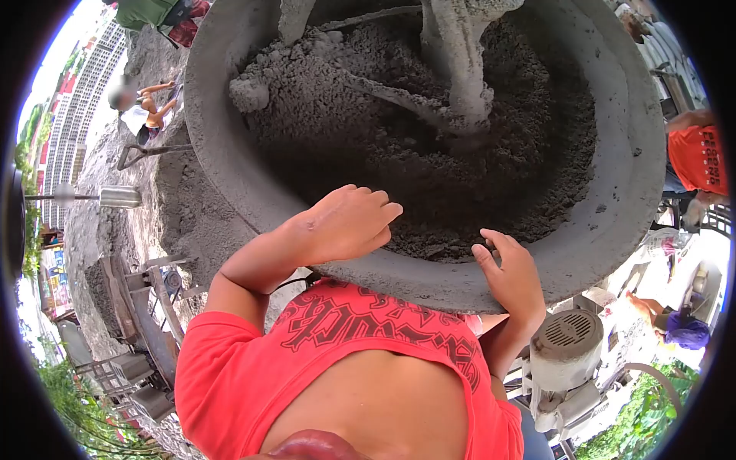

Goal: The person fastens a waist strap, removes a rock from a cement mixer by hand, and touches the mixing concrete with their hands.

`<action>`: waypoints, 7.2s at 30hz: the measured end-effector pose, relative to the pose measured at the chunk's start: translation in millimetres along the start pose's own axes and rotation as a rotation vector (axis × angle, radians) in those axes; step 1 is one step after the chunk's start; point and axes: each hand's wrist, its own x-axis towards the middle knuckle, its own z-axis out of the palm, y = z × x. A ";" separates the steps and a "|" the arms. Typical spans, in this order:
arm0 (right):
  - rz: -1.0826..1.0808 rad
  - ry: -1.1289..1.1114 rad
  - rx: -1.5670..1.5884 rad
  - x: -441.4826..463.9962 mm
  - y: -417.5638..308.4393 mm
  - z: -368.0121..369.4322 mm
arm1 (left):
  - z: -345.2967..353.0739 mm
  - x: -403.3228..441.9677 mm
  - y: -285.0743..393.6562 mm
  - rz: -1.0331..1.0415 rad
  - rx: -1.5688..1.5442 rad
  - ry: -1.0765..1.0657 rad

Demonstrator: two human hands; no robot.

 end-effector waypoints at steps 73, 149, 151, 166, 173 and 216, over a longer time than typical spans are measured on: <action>-0.904 -0.082 0.514 128.7 -212.7 89.1 | -38.3 -87.9 -75.7 -0.138 -1.624 1.071; -0.519 0.413 0.849 23.0 -37.9 -9.8 | 25.7 -109.6 -70.3 -0.245 -0.573 1.177; -0.501 0.586 1.069 17.8 -23.7 -17.9 | 27.4 -109.9 -70.2 -0.239 -0.564 1.190; -0.284 0.919 0.829 1.4 -14.5 -16.3 | 33.2 -109.0 -71.9 -0.234 -0.509 1.204; -0.309 0.917 0.763 8.7 -14.7 -13.9 | 31.4 -105.1 -70.4 -0.210 -0.501 1.295; -0.473 0.888 0.107 14.6 -41.3 -3.8 | 8.4 -96.1 -57.7 -0.529 -0.557 1.062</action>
